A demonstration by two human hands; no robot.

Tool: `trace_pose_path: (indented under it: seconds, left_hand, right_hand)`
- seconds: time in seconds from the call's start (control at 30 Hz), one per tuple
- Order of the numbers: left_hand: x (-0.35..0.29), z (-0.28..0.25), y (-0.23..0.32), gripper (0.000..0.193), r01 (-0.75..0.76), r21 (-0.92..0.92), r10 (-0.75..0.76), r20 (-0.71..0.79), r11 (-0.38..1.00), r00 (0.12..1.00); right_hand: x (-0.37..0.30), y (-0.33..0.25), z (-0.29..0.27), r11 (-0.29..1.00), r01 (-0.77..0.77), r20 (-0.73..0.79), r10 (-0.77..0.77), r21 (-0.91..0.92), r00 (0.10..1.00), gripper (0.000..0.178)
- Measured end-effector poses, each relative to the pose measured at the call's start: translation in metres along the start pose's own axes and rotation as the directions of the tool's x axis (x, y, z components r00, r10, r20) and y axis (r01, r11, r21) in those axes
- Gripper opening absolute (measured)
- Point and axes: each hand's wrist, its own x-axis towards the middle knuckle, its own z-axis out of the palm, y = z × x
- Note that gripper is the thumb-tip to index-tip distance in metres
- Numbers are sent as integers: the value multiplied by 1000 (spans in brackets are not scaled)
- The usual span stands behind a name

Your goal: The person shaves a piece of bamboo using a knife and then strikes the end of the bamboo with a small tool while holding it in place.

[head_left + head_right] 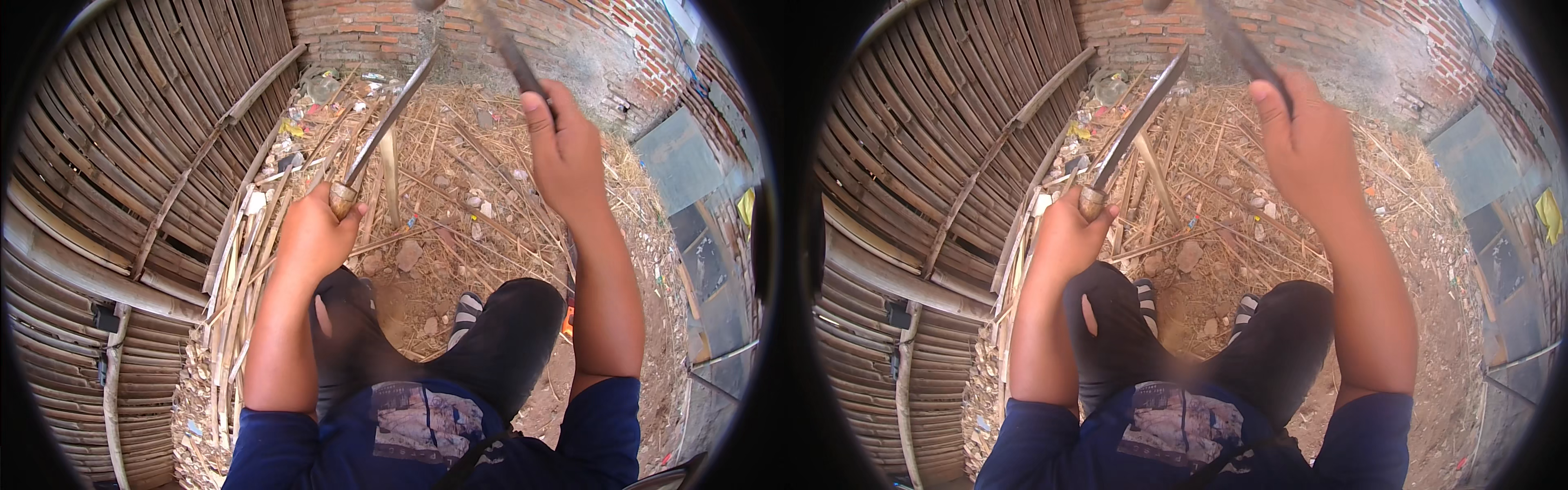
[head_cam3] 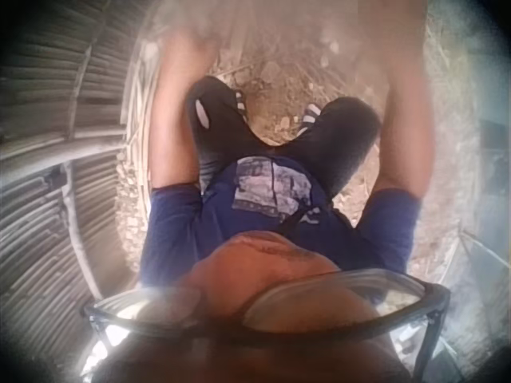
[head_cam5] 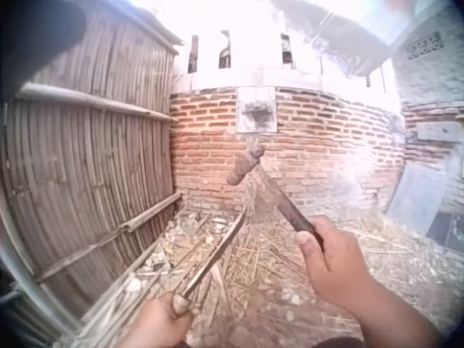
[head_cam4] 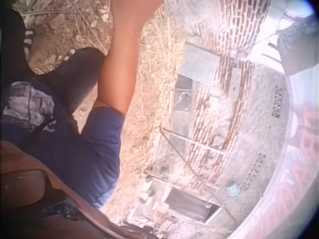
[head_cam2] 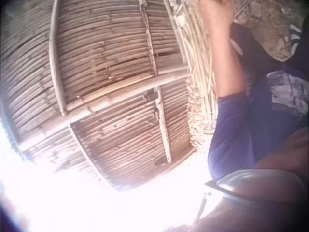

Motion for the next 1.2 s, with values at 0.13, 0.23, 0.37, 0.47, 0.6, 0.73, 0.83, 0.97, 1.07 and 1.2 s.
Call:
trace_pose_path:
  seconds: [0.13,0.23,0.37,0.47,0.6,0.73,0.83,0.97,1.07,1.2]
  left_hand:
    - [1,-4,7,36,57,27,-58,46,998,997]
    - [0,3,5,36,7,15,-6,-21,1000,1000]
    - [-1,0,7,36,-13,11,13,10,1000,1000]
    - [2,1,4,36,-3,11,3,-10,1000,1000]
    - [0,2,2,35,7,0,-7,-3,1000,1000]
    - [3,3,1,34,-2,26,2,-5,1000,1000]
    - [3,3,2,37,-42,-7,41,-75,999,996]
    - [12,0,-12,38,-3,-42,2,-40,999,999]
    - [7,1,-17,38,-3,-42,0,-73,999,997]
    - [5,2,-13,38,27,-47,-29,-48,999,998]
  right_hand:
    - [6,-4,-6,996,53,-213,-38,67,976,39]
    - [-7,23,21,983,51,16,-49,-176,999,36]
    - [-13,17,30,969,-6,342,94,-248,935,36]
    - [-7,9,19,988,-40,256,78,-148,964,38]
    - [-3,-4,-4,1000,12,6,-12,-3,1000,41]
    - [-13,11,7,1000,15,-20,-15,-27,1000,37]
    - [-16,9,12,964,-60,372,157,-260,915,36]
    - [-24,26,23,965,-50,458,167,-256,873,38]
    - [-24,23,16,993,-73,295,96,-88,951,40]
    - [-5,-2,-8,998,2,3,-2,59,1000,42]
